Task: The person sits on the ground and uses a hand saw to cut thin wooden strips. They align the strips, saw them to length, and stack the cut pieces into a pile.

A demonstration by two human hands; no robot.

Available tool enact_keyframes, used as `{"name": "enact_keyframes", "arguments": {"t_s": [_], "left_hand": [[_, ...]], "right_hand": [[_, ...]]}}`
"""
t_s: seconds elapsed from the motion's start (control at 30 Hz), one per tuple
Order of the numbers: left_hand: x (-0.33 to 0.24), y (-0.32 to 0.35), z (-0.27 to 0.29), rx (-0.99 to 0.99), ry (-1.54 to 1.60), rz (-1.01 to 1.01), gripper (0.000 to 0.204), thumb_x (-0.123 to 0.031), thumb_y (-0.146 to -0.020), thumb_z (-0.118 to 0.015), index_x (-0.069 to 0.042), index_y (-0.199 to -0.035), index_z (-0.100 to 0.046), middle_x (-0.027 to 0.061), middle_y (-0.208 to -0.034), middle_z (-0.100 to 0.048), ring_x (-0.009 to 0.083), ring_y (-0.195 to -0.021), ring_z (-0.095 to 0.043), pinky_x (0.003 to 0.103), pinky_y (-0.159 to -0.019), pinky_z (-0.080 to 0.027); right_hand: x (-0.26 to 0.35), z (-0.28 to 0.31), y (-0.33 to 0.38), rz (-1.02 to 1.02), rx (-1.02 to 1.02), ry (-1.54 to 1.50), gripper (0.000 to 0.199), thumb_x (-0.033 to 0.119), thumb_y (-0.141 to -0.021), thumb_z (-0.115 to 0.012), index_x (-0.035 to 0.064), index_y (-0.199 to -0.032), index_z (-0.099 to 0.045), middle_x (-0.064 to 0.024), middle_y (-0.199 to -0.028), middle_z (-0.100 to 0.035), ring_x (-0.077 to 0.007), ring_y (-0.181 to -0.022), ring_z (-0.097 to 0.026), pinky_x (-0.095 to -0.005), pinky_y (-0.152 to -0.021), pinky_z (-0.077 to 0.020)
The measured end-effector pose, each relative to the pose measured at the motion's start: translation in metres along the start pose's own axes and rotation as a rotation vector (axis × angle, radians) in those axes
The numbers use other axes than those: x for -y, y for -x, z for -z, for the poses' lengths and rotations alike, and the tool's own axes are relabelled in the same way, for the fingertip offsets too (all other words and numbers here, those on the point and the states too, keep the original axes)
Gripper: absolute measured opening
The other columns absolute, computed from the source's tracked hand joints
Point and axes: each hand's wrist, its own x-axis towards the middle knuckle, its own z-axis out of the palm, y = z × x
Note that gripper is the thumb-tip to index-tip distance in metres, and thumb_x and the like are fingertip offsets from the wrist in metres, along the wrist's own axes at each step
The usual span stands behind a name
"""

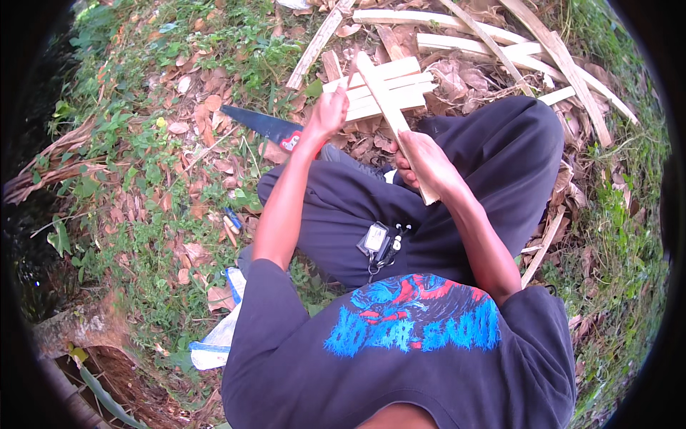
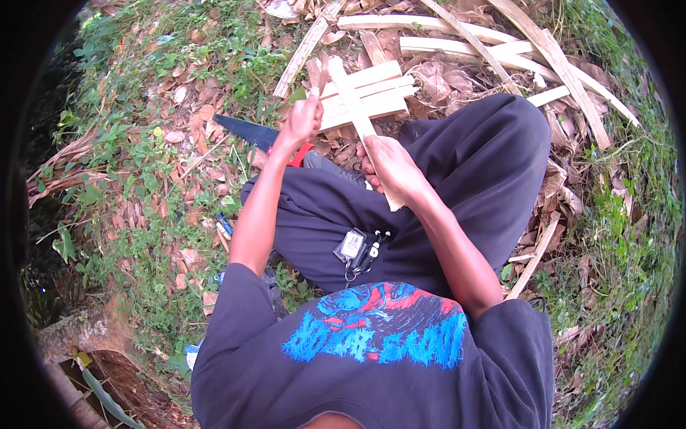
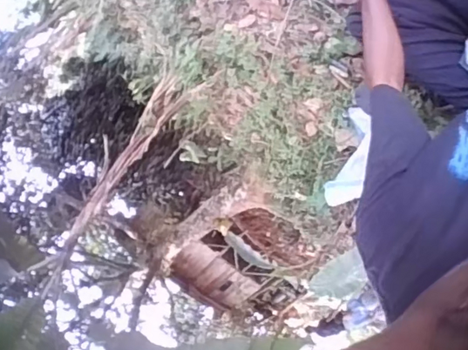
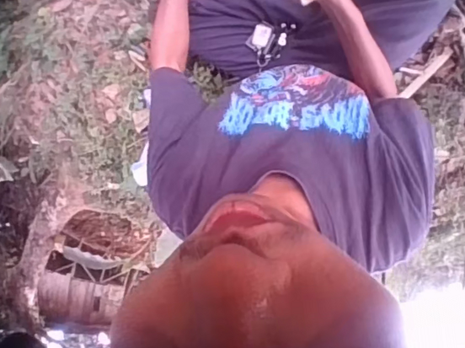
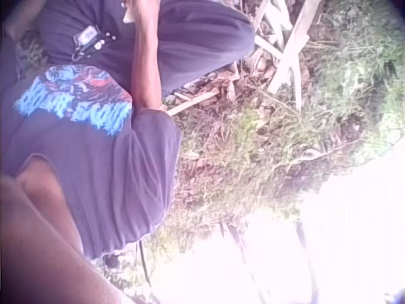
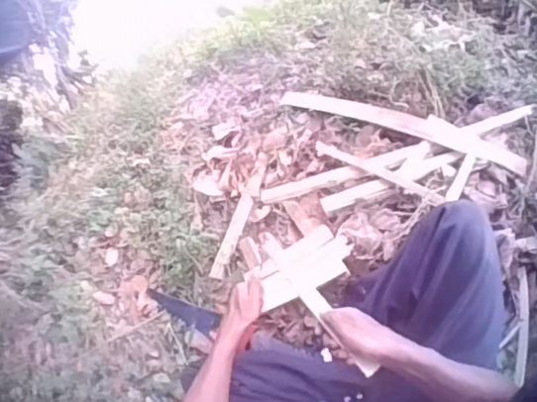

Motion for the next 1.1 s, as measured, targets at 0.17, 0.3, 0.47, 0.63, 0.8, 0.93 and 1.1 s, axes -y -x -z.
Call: {"name": "enact_keyframes", "arguments": {"t_s": [0.17, 0.3, 0.47, 0.63, 0.8, 0.93, 1.1], "left_hand": [[-0.036, 0.029, -0.035, -0.245, -0.644, -0.647, 0.056, -0.045, -0.102, -0.034, 0.0, -0.08, -0.06, 0.0185, -0.059, -0.059, 0.0295, -0.06, -0.064, 0.043, -0.054, -0.046], [-0.04, 0.003, -0.017, -0.197, -0.64, -0.473, 0.058, -0.045, -0.101, -0.036, 0.003, -0.079, -0.061, 0.0254, -0.066, -0.06, 0.0399, -0.068, -0.065, 0.049, -0.058, -0.048], [0.056, -0.051, 0.147, -0.719, -0.736, -0.186, 0.072, -0.058, -0.098, -0.027, -0.006, -0.057, -0.054, 0.0125, -0.048, -0.052, 0.0236, -0.045, -0.056, 0.041, -0.042, -0.043], [0.02, 0.008, 0.117, -0.539, -0.115, 0.013, 0.067, -0.06, -0.098, -0.029, -0.009, -0.056, -0.044, 0.0017, -0.048, -0.042, 0.0164, -0.045, -0.046, 0.036, -0.044, -0.036], [-0.042, 0.072, -0.007, -0.253, -0.39, -0.575, 0.055, -0.045, -0.1, -0.039, 0.001, -0.081, -0.061, 0.0173, -0.055, -0.057, 0.0278, -0.052, -0.062, 0.04, -0.048, -0.045], [-0.044, 0.081, -0.056, -0.143, -0.628, -0.582, 0.054, -0.046, -0.099, -0.04, -0.001, -0.076, -0.06, 0.0218, -0.056, -0.056, 0.0422, -0.053, -0.059, 0.049, -0.047, -0.045], [-0.025, 0.018, -0.021, -0.233, -0.657, -0.541, 0.061, -0.05, -0.101, -0.034, 0.0, -0.077, -0.061, 0.0157, -0.049, -0.054, 0.0331, -0.045, -0.057, 0.046, -0.041, -0.043]], "right_hand": [[-0.002, 0.003, 0.004, 0.045, -0.134, 0.104, 0.033, 0.034, -0.1, -0.037, 0.0045, -0.09, -0.049, 0.0035, -0.061, -0.041, -0.0067, -0.045, -0.041, -0.0236, -0.039, -0.0375], [0.001, -0.007, 0.021, 0.015, -0.175, 0.113, 0.038, 0.04, -0.102, -0.039, 0.0044, -0.091, -0.047, 0.0025, -0.061, -0.041, -0.0068, -0.042, -0.041, -0.0223, -0.036, -0.0354], [0.002, -0.046, 0.075, 0.161, 0.245, 0.132, 0.038, 0.036, -0.102, -0.038, 0.0017, -0.09, -0.048, 0.0034, -0.056, -0.041, -0.0066, -0.041, -0.041, -0.0241, -0.036, -0.0354], [0.007, 0.001, 0.003, 0.032, 0.103, -0.206, 0.037, 0.04, -0.101, -0.038, 0.0037, -0.098, -0.047, 0.0002, -0.059, -0.039, -0.0087, -0.038, -0.037, -0.0222, -0.033, -0.031], [0.008, -0.001, -0.008, -0.107, 0.068, -0.242, 0.041, 0.043, -0.102, -0.028, 0.0061, -0.094, -0.044, 0.0017, -0.061, -0.038, -0.0062, -0.041, -0.034, -0.0209, -0.036, -0.0308], [-0.001, 0.005, -0.009, -0.116, 0.092, -0.321, 0.042, 0.043, -0.103, -0.027, 0.0059, -0.092, -0.044, 0.0018, -0.058, -0.037, -0.006, -0.041, -0.033, -0.0207, -0.035, -0.0305], [-0.012, -0.006, 0.008, -0.194, 0.048, -0.315, 0.044, 0.046, -0.102, -0.03, 0.0058, -0.09, -0.043, 0.0013, -0.056, -0.036, -0.0076, -0.041, -0.033, -0.0224, -0.034, -0.0274]]}}
